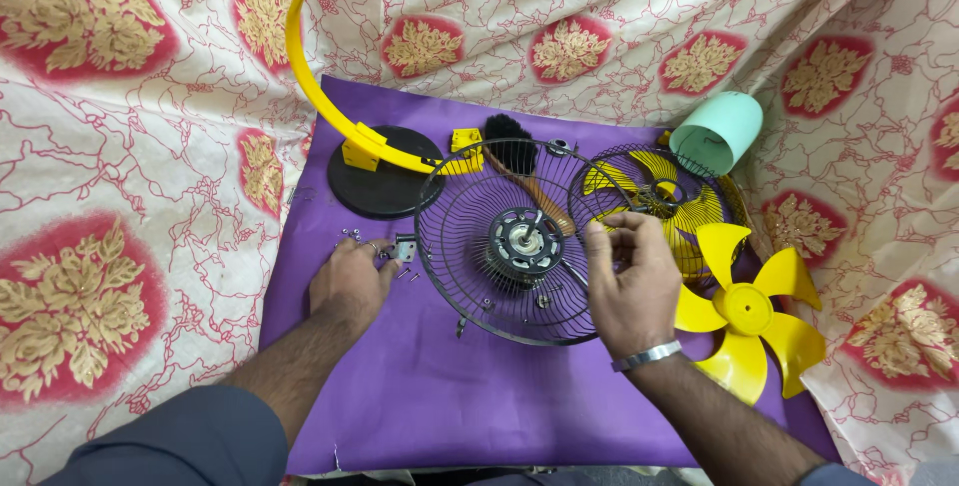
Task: The person assembles an electric fan by securing the motor housing with a screwdriver, attaching the yellow fan blades, and fitting the front and rear wire cages. The person then places the light green motor cover over the assembly.
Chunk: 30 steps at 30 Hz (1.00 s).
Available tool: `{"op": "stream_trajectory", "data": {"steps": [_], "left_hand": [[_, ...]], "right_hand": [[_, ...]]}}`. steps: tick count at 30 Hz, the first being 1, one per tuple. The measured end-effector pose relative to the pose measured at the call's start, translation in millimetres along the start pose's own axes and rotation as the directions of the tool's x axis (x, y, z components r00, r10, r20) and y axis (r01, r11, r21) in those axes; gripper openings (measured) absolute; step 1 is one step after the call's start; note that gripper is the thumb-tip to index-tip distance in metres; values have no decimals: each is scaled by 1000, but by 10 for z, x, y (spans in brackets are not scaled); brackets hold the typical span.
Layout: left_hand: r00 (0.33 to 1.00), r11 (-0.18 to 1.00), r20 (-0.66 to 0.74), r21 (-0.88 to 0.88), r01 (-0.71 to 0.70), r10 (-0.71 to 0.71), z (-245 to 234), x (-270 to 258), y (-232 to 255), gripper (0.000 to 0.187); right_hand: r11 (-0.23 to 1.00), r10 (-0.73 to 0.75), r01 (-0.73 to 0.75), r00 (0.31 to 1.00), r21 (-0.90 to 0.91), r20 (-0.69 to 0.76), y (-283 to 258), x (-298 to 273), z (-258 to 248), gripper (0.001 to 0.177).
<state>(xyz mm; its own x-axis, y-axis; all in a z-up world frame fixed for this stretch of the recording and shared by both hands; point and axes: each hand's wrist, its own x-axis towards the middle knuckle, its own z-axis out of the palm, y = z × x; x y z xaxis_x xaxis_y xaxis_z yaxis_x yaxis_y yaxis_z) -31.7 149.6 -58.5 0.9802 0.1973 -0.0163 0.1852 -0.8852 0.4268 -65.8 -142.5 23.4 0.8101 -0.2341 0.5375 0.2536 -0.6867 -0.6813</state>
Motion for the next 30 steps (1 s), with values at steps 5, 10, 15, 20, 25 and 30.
{"op": "stream_trajectory", "data": {"steps": [5, 10, 15, 20, 25, 30], "left_hand": [[997, 998, 37, -13, 69, -68, -69, -60, -190, 24], [997, 989, 26, -126, 81, -78, -124, -60, -293, 22], [988, 978, 13, -140, 154, -153, -173, 49, -247, 29], [973, 956, 103, -190, 223, -206, -196, 40, -272, 30], [987, 977, 55, -142, 158, -152, -131, 30, -268, 27], [994, 992, 8, -64, 105, -105, -78, 59, -277, 18]], "right_hand": [[998, -66, 67, 993, -8, 99, -217, -48, 223, 21], [998, -13, 24, 987, -64, 161, -296, -83, 336, 22], [999, -5, 13, 987, -50, 160, -315, -91, 380, 23], [997, 25, -13, 986, -75, 167, -289, -110, 353, 23], [995, 48, -32, 984, -93, 174, -262, -127, 318, 24], [994, 52, -34, 983, -105, 174, -202, -148, 284, 24]]}}
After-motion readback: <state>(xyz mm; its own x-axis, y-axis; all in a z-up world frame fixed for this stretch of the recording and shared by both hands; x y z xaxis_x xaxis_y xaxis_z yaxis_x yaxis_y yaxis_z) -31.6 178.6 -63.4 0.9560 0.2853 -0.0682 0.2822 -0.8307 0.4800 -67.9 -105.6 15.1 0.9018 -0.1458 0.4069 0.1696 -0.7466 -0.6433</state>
